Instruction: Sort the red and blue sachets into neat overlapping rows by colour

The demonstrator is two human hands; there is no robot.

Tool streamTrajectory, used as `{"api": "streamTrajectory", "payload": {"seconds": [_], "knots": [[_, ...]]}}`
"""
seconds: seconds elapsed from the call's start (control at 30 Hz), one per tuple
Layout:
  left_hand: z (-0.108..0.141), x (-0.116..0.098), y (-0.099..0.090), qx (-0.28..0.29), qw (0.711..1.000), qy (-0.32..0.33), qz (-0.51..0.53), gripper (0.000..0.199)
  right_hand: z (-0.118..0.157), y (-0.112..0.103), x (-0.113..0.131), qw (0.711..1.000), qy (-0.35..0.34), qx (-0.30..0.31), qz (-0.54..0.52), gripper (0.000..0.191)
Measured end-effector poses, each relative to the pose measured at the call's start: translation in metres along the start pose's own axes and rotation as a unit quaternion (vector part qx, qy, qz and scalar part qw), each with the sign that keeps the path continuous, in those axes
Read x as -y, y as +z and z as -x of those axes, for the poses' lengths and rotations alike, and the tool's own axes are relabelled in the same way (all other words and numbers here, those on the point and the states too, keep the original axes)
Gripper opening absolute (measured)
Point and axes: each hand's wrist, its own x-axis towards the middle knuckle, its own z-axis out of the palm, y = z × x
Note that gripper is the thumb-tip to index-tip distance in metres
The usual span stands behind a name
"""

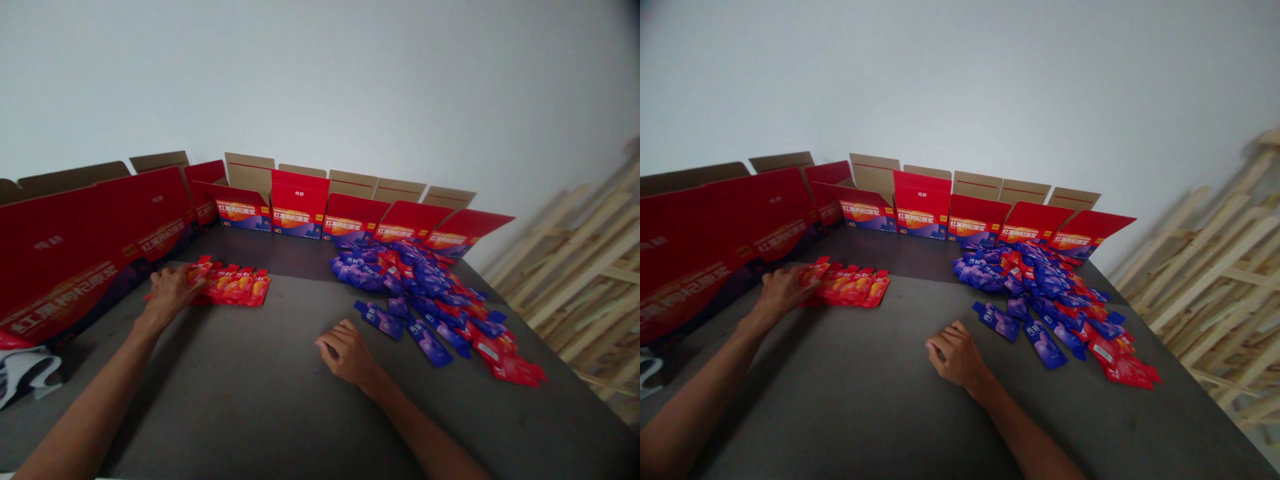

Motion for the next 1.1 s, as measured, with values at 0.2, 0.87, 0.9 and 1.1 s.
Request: {"api": "streamTrajectory", "payload": {"seconds": [0.2, 0.87, 0.9, 1.1], "knots": [[-0.007, 0.002, 0.004, 0.060, 0.998, -0.029, -0.022, 0.073, 0.002, 0.002, -0.002, 1.000, 0.009, 0.010, 0.002, 0.018], [0.015, -0.025, -0.023, 0.039, 0.996, -0.052, -0.052, 0.070, 0.002, -0.002, -0.006, 0.999, -0.003, 0.018, 0.027, 0.019], [0.017, -0.029, -0.023, 0.020, 0.997, -0.050, -0.051, 0.068, 0.001, -0.004, -0.009, 0.999, 0.003, 0.015, 0.040, 0.019], [0.048, -0.089, -0.003, -0.079, 0.988, 0.133, 0.011, 0.049, -0.003, -0.051, -0.049, 0.966, 0.147, -0.039, 0.209, 0.023]]}}
